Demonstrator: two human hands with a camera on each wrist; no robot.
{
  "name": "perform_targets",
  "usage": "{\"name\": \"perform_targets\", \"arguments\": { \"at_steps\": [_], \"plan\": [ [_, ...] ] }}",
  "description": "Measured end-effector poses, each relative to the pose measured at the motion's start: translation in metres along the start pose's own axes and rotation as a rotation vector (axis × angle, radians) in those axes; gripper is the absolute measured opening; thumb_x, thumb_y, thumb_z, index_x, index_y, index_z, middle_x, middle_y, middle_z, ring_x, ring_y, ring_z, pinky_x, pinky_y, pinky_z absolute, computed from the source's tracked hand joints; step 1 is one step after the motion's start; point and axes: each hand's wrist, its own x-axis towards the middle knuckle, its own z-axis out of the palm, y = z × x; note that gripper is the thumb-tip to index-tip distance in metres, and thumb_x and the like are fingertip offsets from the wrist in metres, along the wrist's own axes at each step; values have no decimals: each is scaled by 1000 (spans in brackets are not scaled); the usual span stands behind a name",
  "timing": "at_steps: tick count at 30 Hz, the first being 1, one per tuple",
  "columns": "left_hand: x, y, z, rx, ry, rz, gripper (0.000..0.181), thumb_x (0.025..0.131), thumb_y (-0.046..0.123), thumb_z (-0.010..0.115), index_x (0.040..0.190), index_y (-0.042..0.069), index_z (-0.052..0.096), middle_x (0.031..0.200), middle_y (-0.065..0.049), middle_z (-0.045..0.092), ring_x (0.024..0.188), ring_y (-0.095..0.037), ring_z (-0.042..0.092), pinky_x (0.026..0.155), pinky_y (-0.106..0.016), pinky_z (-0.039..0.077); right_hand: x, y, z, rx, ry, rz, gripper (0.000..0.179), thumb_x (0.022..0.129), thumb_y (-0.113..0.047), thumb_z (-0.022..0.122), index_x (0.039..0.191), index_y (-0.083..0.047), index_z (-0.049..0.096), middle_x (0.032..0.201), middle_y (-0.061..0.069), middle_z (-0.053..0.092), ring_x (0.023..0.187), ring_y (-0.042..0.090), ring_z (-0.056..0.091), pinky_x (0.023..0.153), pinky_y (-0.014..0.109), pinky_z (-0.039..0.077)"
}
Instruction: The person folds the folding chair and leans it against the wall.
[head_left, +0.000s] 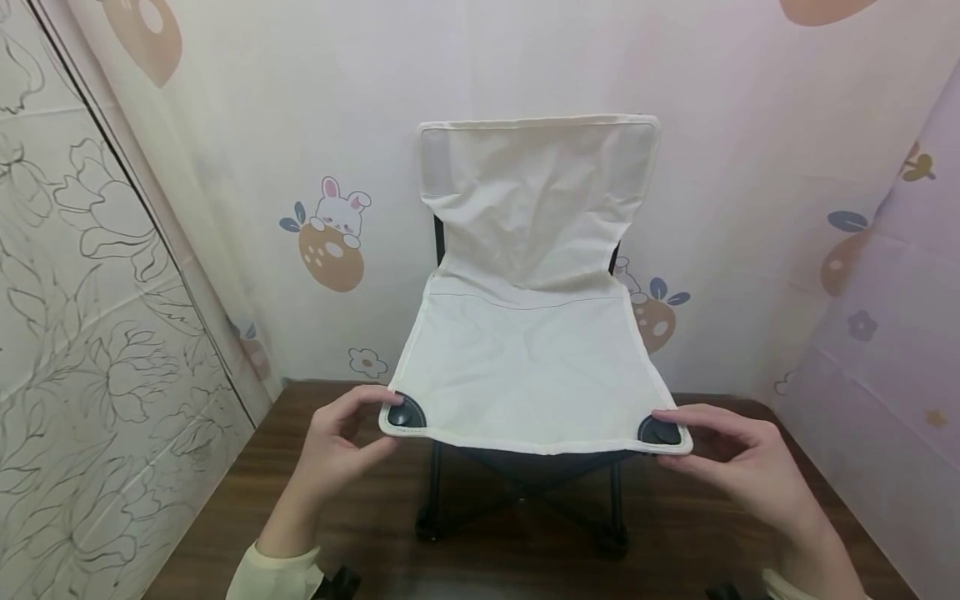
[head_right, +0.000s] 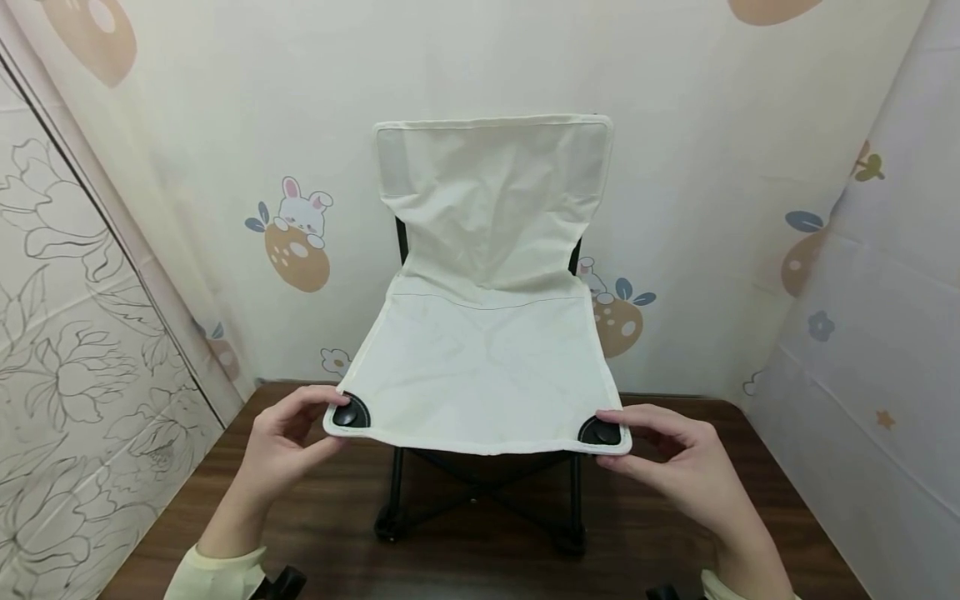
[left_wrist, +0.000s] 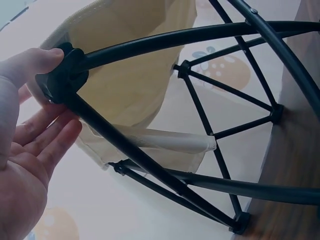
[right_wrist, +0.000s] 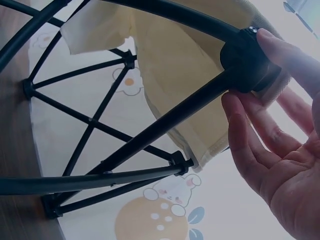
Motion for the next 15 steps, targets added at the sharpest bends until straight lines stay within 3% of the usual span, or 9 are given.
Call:
{"name": "perform_targets", "arguments": {
  "at_steps": [15],
  "plan": [
    [-3, -1, 2, -14, 15, -21, 50, 78, -31, 77, 121, -5, 70, 125, -13, 74, 112, -14, 71, 103, -28, 58, -1, -3, 0, 47, 11, 13, 51, 75, 24, 87, 123, 11, 75, 114, 7, 81, 89, 15, 79, 74, 28, 66]
  ]
}}
